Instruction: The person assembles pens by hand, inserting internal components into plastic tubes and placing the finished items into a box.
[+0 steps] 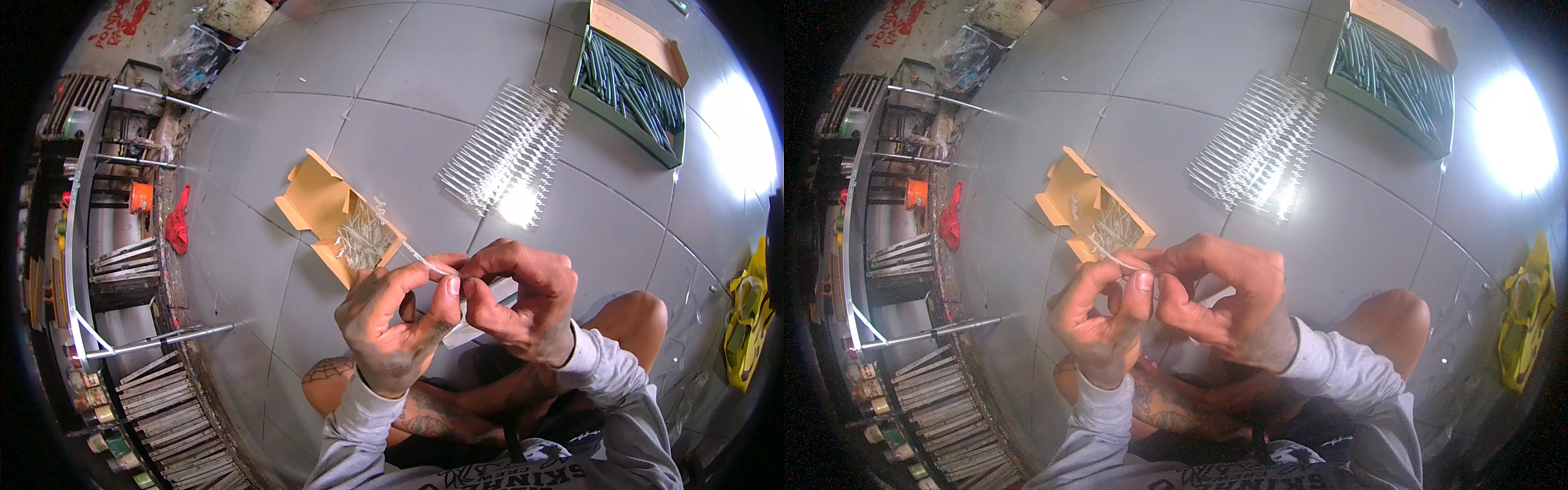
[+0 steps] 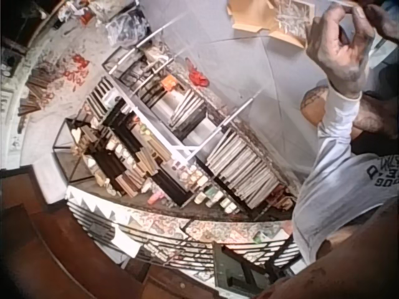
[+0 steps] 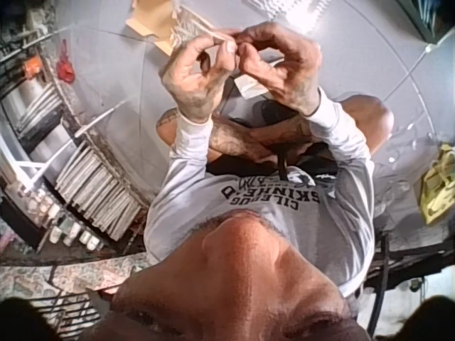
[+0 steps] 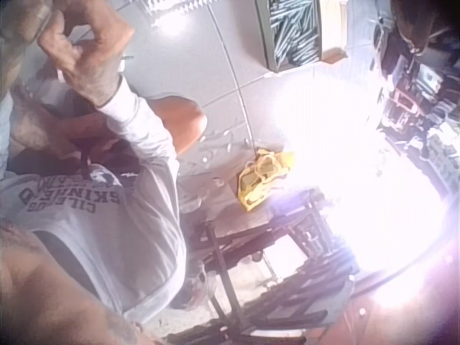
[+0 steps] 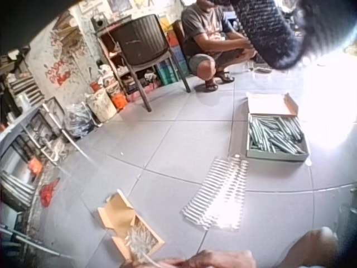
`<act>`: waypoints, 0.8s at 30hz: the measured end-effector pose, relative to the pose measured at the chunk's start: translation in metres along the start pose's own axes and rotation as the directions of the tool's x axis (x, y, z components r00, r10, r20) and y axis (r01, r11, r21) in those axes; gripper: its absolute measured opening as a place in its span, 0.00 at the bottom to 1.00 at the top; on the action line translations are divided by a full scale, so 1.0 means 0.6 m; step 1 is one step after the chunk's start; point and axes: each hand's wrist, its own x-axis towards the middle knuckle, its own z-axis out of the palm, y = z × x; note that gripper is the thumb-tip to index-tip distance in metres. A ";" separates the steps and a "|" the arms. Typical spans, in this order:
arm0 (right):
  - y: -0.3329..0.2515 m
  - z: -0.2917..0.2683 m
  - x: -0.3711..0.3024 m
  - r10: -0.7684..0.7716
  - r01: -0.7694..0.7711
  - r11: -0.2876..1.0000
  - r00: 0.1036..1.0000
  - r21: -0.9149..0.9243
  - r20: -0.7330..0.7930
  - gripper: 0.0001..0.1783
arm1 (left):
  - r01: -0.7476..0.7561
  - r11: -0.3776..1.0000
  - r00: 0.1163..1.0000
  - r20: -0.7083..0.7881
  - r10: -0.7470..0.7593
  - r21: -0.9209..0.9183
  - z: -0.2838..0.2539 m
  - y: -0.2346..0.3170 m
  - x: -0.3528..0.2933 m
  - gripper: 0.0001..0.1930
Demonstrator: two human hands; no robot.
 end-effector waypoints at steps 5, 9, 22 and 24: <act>0.005 -0.007 0.003 0.080 -0.082 0.994 0.996 0.075 0.030 0.05 | -0.199 0.972 0.979 0.067 0.192 0.123 -0.004 -0.004 0.011 0.08; 0.012 -0.007 0.001 0.053 -0.057 0.993 0.998 0.105 0.041 0.02 | -0.214 0.967 0.975 0.086 0.204 0.135 -0.007 -0.006 0.010 0.08; 0.015 -0.001 -0.005 0.299 -0.322 0.881 0.947 0.347 0.118 0.07 | 0.190 0.939 0.982 0.040 -0.186 -0.286 -0.010 -0.005 0.008 0.07; 0.014 0.000 -0.001 0.272 -0.299 0.887 0.954 0.350 0.126 0.07 | 0.195 0.935 0.981 0.037 -0.193 -0.296 -0.010 -0.005 0.007 0.07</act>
